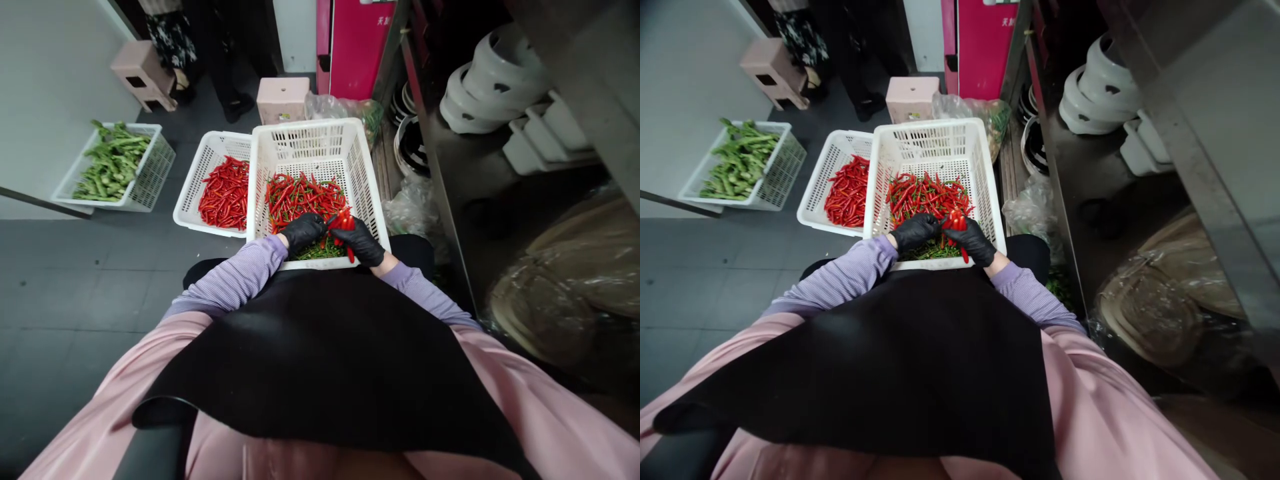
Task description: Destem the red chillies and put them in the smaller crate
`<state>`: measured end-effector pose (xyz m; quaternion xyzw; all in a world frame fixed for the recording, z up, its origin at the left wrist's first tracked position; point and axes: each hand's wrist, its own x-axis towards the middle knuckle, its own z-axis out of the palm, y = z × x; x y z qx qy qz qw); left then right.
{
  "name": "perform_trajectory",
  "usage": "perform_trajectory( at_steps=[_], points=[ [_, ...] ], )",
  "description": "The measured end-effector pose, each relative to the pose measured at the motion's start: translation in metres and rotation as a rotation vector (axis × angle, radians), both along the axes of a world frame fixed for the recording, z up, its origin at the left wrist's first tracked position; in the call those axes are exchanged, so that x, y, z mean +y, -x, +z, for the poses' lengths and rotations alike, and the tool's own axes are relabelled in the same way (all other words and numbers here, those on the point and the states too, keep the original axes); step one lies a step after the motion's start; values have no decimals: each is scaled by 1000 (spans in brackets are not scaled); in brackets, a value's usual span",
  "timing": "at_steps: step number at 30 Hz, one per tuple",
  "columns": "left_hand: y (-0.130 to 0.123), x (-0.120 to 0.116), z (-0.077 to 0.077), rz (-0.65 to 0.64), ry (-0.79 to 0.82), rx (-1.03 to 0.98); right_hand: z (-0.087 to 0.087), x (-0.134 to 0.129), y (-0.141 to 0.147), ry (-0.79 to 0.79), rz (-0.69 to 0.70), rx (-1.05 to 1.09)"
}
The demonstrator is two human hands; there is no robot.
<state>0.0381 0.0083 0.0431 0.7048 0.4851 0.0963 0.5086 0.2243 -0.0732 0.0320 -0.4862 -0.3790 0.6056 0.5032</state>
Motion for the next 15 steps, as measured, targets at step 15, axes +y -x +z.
perform_trajectory(
  at_steps=[15],
  points=[
    [12, -15, -11, -94, -92, 224, 4, 13, 16, -95, -130, -162]
  ],
)
